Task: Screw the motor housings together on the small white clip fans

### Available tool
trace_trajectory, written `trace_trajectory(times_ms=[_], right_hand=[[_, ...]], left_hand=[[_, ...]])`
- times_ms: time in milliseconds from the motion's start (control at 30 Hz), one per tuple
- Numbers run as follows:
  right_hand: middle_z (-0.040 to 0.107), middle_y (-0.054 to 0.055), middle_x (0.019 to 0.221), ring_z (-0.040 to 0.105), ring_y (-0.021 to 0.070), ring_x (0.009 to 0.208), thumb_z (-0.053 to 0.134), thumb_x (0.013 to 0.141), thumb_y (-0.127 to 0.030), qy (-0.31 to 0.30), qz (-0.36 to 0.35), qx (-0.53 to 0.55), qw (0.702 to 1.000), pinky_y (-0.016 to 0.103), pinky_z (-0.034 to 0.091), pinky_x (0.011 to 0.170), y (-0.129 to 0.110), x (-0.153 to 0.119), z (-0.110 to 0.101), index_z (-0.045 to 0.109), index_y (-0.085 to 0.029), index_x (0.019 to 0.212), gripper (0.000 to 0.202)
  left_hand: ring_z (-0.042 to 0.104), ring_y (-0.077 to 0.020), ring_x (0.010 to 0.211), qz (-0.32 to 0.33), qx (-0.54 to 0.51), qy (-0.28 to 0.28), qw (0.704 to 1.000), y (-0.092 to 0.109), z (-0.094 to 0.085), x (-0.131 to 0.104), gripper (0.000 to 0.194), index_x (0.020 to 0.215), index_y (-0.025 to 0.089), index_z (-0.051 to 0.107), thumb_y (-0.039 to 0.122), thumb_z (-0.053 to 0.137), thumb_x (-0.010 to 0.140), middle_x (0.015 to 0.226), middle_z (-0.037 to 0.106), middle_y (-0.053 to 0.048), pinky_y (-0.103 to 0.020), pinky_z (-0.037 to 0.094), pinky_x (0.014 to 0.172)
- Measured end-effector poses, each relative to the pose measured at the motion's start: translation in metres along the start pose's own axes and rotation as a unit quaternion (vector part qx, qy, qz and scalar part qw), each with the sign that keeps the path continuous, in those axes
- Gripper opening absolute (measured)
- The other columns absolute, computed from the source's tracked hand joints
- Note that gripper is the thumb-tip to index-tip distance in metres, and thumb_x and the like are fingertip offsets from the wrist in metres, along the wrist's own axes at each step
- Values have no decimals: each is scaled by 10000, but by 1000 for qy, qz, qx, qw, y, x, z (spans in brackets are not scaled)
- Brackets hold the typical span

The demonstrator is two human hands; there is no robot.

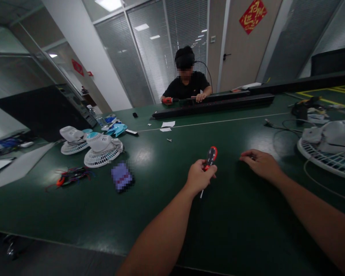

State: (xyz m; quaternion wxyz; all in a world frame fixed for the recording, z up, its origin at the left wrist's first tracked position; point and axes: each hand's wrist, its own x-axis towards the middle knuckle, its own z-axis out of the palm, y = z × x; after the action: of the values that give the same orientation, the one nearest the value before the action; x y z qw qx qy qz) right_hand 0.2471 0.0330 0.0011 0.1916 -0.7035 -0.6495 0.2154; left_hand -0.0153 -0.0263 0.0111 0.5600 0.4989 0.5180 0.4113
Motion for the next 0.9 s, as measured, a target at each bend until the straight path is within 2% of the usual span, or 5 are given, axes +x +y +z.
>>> trace_trajectory(times_ms=[100, 300, 533, 733, 900], right_hand=[[688, 53, 1019, 653, 124, 872, 599, 1009, -446, 0, 0, 5, 1000, 326, 587, 836, 1, 1, 1, 664, -143, 1151, 341], [695, 59, 1042, 667, 135, 912, 600, 1009, -444, -5, 3, 14, 1000, 341, 594, 862, -2, -1, 0, 666, -144, 1160, 342], [684, 81, 1152, 672, 158, 1010, 600, 1012, -421, -10, 38, 6, 999, 374, 598, 918, -13, -9, -5, 652, -145, 1221, 350], [678, 86, 1175, 668, 159, 1020, 592, 1015, -432, 14, 40, -38, 998, 370, 597, 922, -13, -5, 0, 650, -155, 1228, 355], [681, 83, 1167, 665, 144, 1013, 576, 1025, -415, 59, -57, -72, 994, 341, 597, 908, -12, 3, -20, 671, -165, 1174, 306]], left_hand=[[478, -62, 429, -6, -5, -2, 1000, 3, 0, 0, 381, 1281, 119, 616, 292, 656, 943, 679, 684, 21, -190, 360, 449], [500, -77, 439, -18, 0, -2, 1000, 12, -2, -5, 692, 1556, 118, 399, 276, 663, 937, 629, 640, 56, -192, 380, 460], [489, -76, 438, -26, 28, -40, 998, 9, -5, -3, 552, 1432, 100, 568, 323, 668, 937, 609, 652, 33, -201, 378, 476], [522, -76, 495, -20, 50, -47, 997, 12, -6, -4, 553, 1446, 112, 557, 305, 685, 944, 693, 662, 19, -216, 421, 521], [526, -80, 516, -19, 50, -50, 997, 14, -6, -5, 569, 1468, 110, 531, 290, 680, 949, 716, 655, 16, -219, 441, 529]])
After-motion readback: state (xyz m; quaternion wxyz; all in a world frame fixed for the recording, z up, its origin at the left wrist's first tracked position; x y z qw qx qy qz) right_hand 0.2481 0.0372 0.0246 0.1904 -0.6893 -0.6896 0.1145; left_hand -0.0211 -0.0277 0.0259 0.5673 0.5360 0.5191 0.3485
